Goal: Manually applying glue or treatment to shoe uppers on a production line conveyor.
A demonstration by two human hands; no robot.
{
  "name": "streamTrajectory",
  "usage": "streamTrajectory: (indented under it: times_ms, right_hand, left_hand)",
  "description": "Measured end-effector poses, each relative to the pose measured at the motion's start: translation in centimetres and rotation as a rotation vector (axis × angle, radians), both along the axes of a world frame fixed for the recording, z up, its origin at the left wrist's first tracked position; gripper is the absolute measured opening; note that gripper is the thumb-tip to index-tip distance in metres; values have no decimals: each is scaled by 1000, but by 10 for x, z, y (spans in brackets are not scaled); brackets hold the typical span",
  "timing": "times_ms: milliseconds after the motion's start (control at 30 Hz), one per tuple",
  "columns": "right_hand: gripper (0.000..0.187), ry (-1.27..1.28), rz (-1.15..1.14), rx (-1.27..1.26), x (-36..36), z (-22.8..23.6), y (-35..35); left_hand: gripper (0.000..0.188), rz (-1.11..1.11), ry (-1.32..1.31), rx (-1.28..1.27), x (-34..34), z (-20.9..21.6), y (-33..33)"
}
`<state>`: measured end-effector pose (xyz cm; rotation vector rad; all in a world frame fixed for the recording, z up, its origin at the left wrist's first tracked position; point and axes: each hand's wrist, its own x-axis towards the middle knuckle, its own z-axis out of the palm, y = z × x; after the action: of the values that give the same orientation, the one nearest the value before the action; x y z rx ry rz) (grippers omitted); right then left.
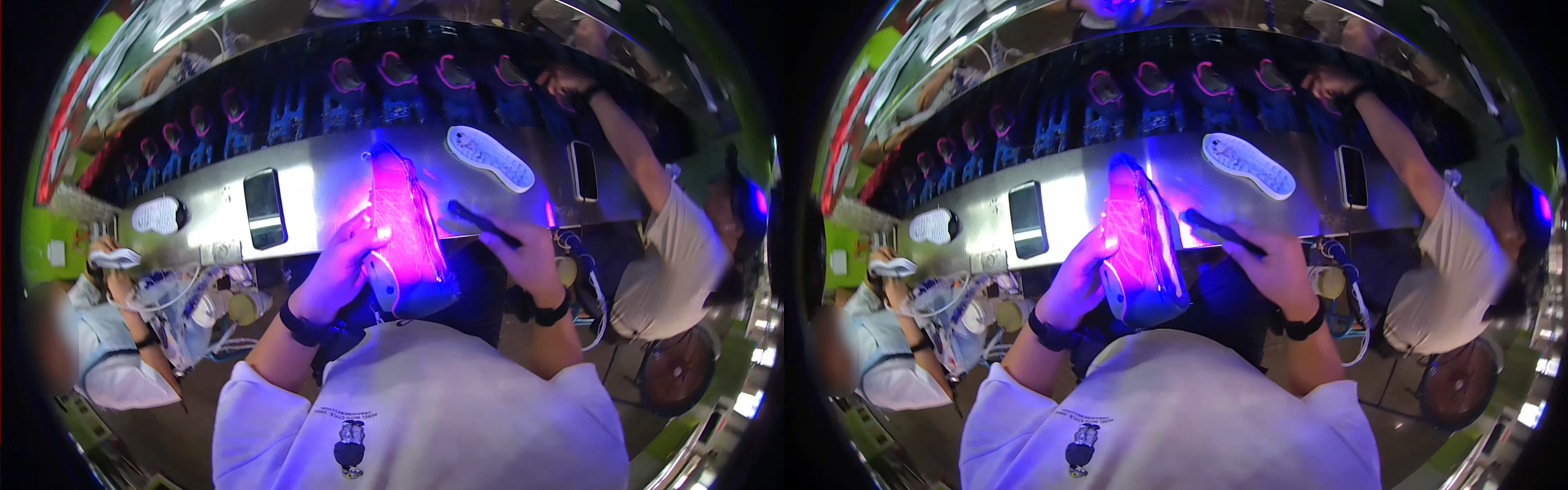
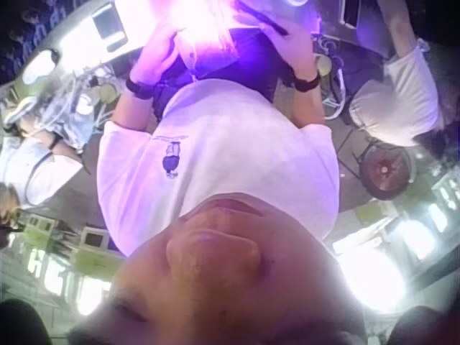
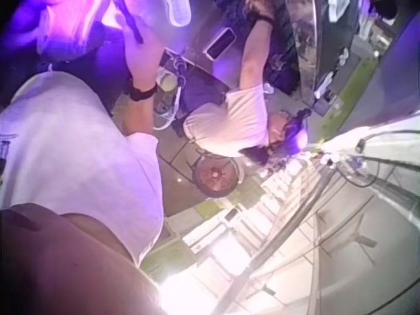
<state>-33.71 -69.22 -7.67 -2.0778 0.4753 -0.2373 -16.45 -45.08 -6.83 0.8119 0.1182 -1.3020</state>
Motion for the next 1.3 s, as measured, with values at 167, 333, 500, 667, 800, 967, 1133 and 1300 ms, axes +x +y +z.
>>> streamTrajectory:
  times_ms: [167, 333, 500, 667, 800, 967, 1133, 1300]
  right_hand:
    - [34, -97, -75, 75, 25, 60, -7]
    - [34, -157, -29, 66, 40, 77, 7]
    - [39, -115, 12, 136, 34, 61, 17]
    - [37, -92, 48, 102, 31, 68, 22]
    - [36, -73, 55, 49, 26, 63, 25]
    - [35, -23, 52, 30, 20, 61, 32]
    - [38, 56, 67, 49, 5, 37, 43]
    - [41, 110, 140, 235, -11, 4, 40]
  left_hand:
    - [76, -132, -513, 13, 13, 13, 1]
    - [90, -215, -588, 23, 5, 27, 5]
    - [87, -174, -613, 13, 2, 33, 13]
    - [84, -163, -633, 29, 4, 31, 22]
    - [80, -149, -669, 101, 0, 14, 33]
    - [74, -109, -576, 59, -3, 14, 32]
    - [69, -28, -442, 48, -5, 4, 28]
    - [69, 11, -616, 149, 28, -10, 22]
